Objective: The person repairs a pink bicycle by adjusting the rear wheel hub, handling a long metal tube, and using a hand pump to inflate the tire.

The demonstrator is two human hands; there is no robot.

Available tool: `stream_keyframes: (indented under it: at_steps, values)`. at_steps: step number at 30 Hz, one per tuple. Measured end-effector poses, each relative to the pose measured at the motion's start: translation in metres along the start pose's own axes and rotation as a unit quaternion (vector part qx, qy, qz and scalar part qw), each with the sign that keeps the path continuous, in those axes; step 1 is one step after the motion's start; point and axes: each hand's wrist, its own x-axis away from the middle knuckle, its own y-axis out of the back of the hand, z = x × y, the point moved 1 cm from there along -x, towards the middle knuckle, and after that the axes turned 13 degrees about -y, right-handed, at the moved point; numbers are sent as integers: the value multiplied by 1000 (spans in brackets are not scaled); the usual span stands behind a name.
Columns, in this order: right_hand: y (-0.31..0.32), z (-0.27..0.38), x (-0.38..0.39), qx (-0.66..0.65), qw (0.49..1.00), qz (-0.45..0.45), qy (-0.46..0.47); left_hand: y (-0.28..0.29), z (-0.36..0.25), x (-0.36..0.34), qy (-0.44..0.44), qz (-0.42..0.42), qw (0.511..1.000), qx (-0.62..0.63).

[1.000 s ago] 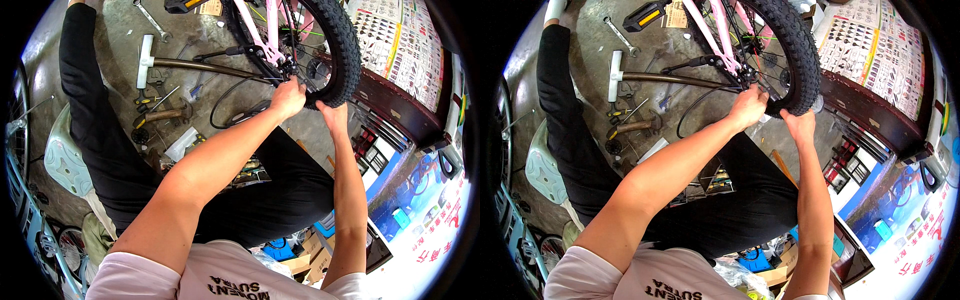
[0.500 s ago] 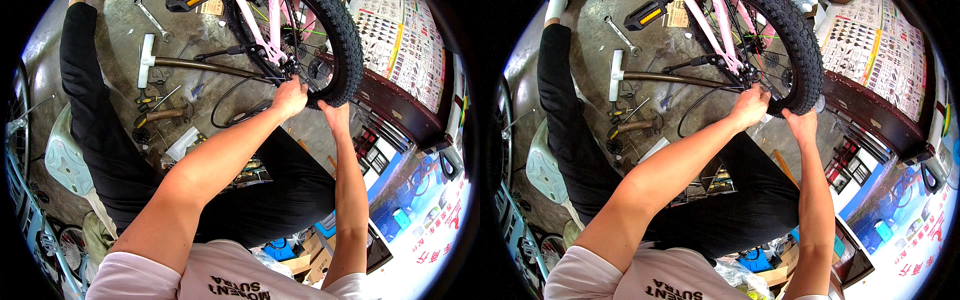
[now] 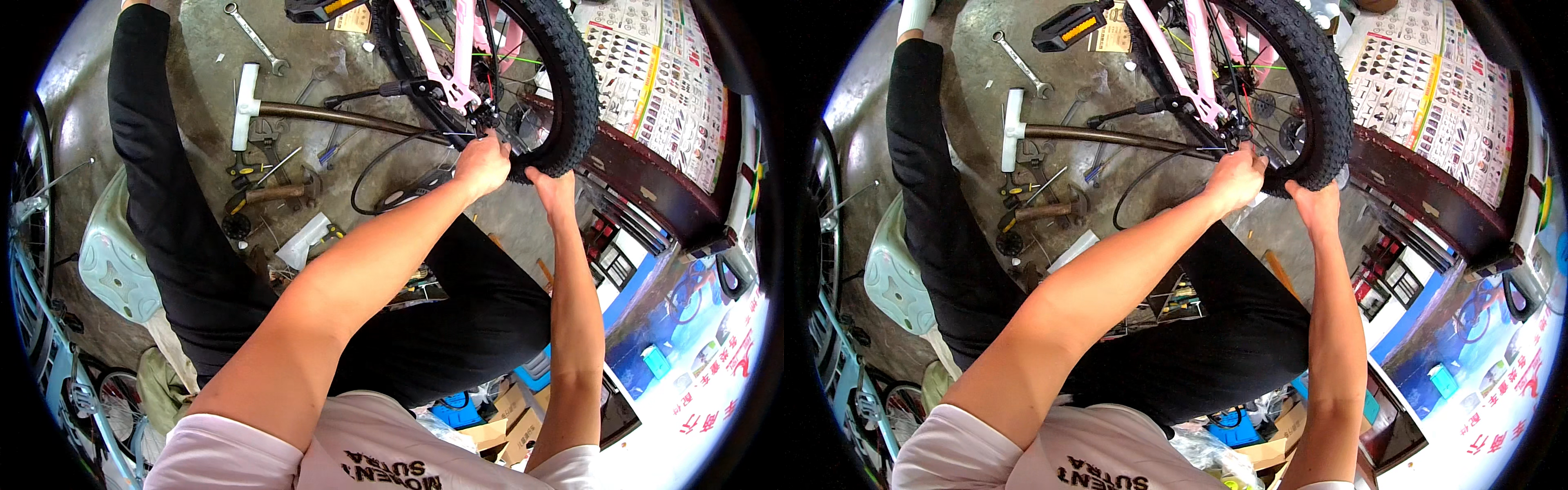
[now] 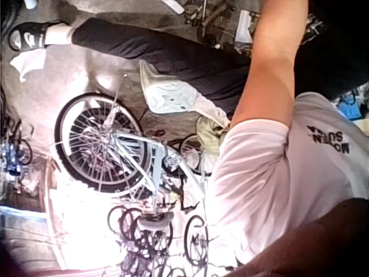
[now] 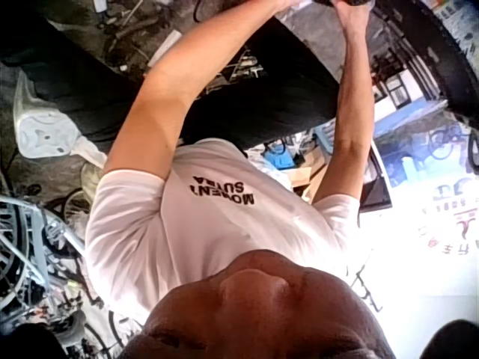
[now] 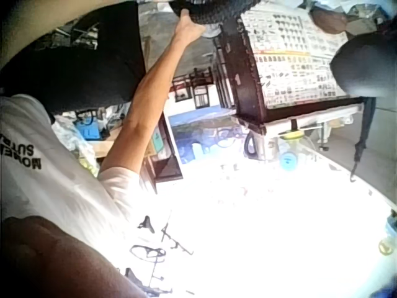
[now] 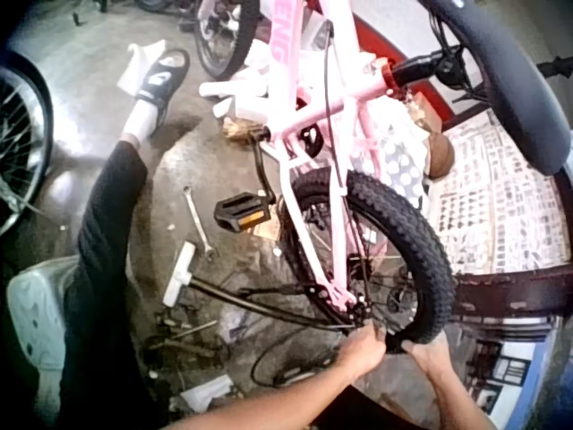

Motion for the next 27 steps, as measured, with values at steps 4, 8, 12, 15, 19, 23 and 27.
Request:
stream_keyframes:
  at_steps: [4,8,12,15,19,23,27]
  values:
    - [0,-5,-6,-1,1000,-11,5,-2,-3,-1,-4,-4,1000,-7]
    - [0,7,-2,-3,1000,3,-16,0,-3,-5,0,1,1000,-11]
    - [2,6,-4,15,1000,9,-14,-2,-3,-5,3,-2,1000,-18]
    - [4,3,-6,31,999,0,11,-4,-4,-6,-10,1,1000,-3]
    - [-7,-22,-25,25,1000,-4,2,0,-1,-3,9,-16,1000,-1]
    - [-4,-2,-11,39,999,9,-27,1,2,-2,14,-15,1000,19]
    - [-1,-1,-10,69,997,12,-17,1,2,-2,14,-7,1000,14]
